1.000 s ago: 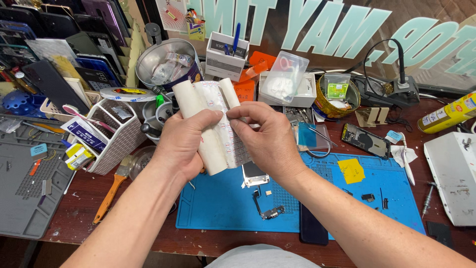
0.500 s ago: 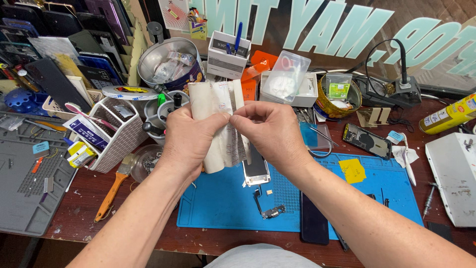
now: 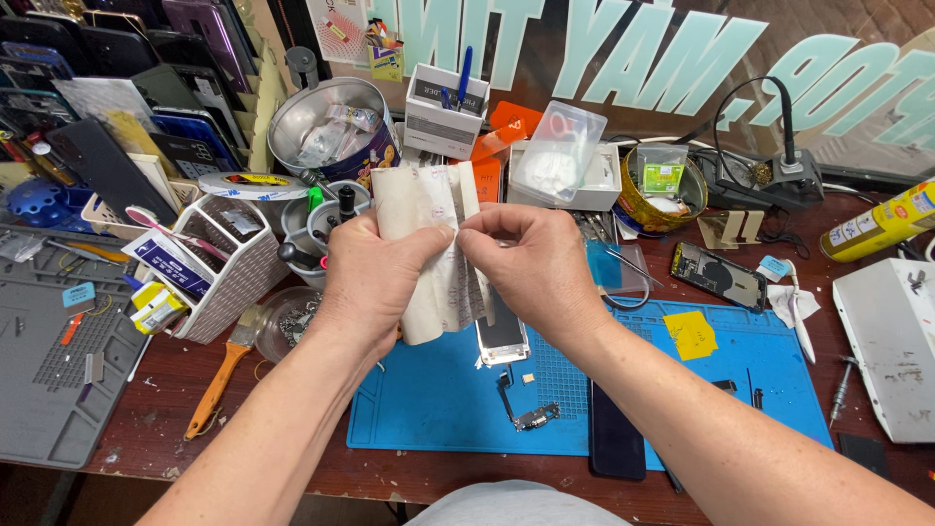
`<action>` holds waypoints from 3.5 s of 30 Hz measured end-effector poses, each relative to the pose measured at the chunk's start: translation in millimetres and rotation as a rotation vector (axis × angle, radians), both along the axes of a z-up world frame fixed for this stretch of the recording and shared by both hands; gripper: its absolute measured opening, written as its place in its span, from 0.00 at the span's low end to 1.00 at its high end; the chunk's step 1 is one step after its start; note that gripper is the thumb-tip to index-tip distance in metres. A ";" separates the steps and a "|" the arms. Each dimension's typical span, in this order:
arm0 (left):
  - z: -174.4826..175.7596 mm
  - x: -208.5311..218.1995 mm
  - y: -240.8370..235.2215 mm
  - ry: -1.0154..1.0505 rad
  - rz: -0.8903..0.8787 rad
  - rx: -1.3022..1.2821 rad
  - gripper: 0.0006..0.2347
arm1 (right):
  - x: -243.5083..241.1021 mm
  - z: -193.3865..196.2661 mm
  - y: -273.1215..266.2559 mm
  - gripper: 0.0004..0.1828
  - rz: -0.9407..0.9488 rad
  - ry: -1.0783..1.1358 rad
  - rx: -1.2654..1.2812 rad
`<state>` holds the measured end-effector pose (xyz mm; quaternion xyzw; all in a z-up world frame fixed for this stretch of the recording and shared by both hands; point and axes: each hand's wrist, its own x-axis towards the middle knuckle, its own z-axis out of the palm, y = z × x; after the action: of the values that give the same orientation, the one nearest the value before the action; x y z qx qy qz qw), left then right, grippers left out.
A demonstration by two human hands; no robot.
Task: The person handles a smartphone battery and internal components on a cluttered workbench. They apply adhesive tape to the battery, place it into the phone chassis, and connect internal ribbon cables using tweezers.
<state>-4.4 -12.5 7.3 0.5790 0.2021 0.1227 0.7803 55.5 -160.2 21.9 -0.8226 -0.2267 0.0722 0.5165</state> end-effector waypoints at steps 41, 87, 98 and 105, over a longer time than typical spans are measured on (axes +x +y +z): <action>-121.8 3.7 272.4 0.413 0.807 0.594 0.22 | 3.7 -19.3 10.3 0.09 -0.068 0.297 0.132; 37.2 67.8 -102.8 -0.258 -0.395 0.007 0.04 | -35.4 -17.6 -241.6 0.09 -0.376 0.405 0.550; -10.0 104.7 -413.3 0.134 -0.554 -0.251 0.10 | -38.4 -30.8 -499.5 0.08 -0.716 0.356 0.506; -16.6 139.4 -513.3 0.189 -0.832 -0.203 0.04 | 5.6 -42.9 -598.6 0.08 -0.834 0.228 0.450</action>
<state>135.0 -525.8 -9.3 0.5402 0.0330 -0.2760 0.7943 61.1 -758.8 -20.9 -0.6981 0.1703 -0.1021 0.6879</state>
